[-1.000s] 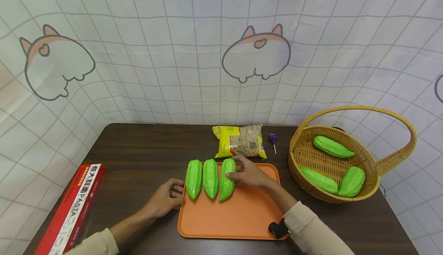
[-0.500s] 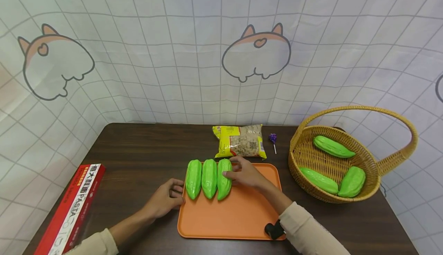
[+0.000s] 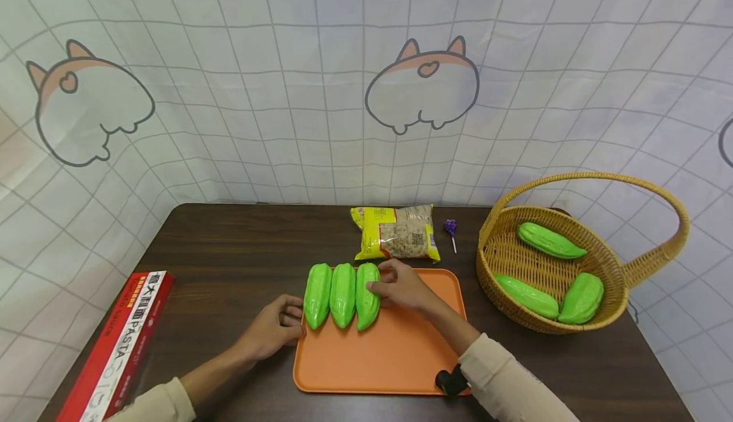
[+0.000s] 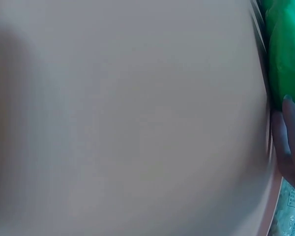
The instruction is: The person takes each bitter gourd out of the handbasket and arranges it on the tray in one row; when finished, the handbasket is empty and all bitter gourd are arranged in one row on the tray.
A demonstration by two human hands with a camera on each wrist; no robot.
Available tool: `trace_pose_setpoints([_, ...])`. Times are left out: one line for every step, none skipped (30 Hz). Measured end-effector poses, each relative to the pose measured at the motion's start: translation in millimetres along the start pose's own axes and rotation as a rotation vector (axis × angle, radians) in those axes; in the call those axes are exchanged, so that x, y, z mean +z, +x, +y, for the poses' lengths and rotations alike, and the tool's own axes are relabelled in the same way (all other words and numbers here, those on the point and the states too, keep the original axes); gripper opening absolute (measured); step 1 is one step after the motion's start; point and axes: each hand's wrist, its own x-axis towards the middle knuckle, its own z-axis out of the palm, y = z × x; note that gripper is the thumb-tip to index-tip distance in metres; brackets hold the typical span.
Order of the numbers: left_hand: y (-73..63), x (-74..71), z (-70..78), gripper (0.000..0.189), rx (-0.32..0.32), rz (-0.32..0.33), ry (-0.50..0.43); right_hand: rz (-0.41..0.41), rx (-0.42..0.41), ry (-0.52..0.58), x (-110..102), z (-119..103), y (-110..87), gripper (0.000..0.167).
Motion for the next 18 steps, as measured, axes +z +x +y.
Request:
trace_pose_setpoints([-0.1,0.0,0.0,0.054,0.001,0.001,0.002,-0.001,-0.001,-0.002,0.2,0.2,0.1,0.063])
trace_pose_setpoints([-0.1,0.0,0.1,0.054,0.002,0.002,0.003,0.001,-0.001,-0.002,0.6,0.3,0.3,0.063])
trace_pose_setpoints([-0.1,0.1,0.1,0.053,0.002,0.002,0.002,-0.001,-0.001,-0.001,0.7,0.6,0.6,0.063])
trace_pose_setpoints([-0.1,0.1,0.3,0.053,0.003,0.003,0.002,-0.001,0.0,-0.001,0.7,0.8,0.8,0.063])
trace_pose_setpoints([-0.3,0.1,0.4,0.053,0.004,0.004,0.002,0.003,0.004,0.001,0.7,1.1,0.9,0.062])
trace_pose_setpoints([-0.4,0.1,0.4,0.053,0.005,0.004,0.001,0.001,0.003,0.001,0.6,1.4,1.0,0.062])
trace_pose_setpoints([-0.5,0.2,0.5,0.053,0.006,0.004,0.0,0.002,0.007,0.002,0.3,1.9,1.2,0.061])
trace_pose_setpoints([-0.5,0.1,0.6,0.053,0.006,0.005,0.0,0.003,0.009,0.003,0.0,2.1,1.1,0.061])
trace_pose_setpoints([-0.4,0.1,0.6,0.053,0.007,0.005,-0.001,0.004,0.011,0.003,-0.3,2.3,1.1,0.061])
trace_pose_setpoints([-0.3,0.1,0.7,0.053,0.008,0.006,0.002,0.005,0.01,-0.001,-0.7,2.6,1.0,0.061])
trace_pose_setpoints([-0.2,0.0,0.8,0.053,0.009,0.005,0.002,0.006,0.01,0.001,-0.8,2.8,0.9,0.06])
trace_pose_setpoints([0.0,0.0,0.6,0.053,0.01,0.005,0.003,0.004,0.009,0.0,-1.0,3.2,1.0,0.06])
trace_pose_setpoints([0.2,0.0,0.5,0.053,0.01,0.004,0.004,0.008,0.013,0.003,-1.1,3.4,0.9,0.06])
trace_pose_setpoints([0.5,-0.1,0.2,0.053,0.011,0.004,0.005,0.008,0.01,0.003,-1.3,3.4,0.7,0.06])
trace_pose_setpoints([0.8,-0.1,-0.2,0.053,0.012,0.004,0.006,0.004,0.003,0.003,-1.5,3.7,0.8,0.06])
trace_pose_setpoints([0.9,-0.2,-0.4,0.053,0.013,0.004,0.006,0.004,0.003,0.005,-1.6,3.8,0.8,0.06])
trace_pose_setpoints([1.0,-0.3,-0.7,0.053,0.013,0.002,0.005,0.006,0.005,0.01,-1.7,3.8,0.7,0.059])
trace_pose_setpoints([1.1,-0.3,-1.0,0.053,0.013,0.002,0.006,0.006,0.002,0.012,-2.0,4.2,0.6,0.059])
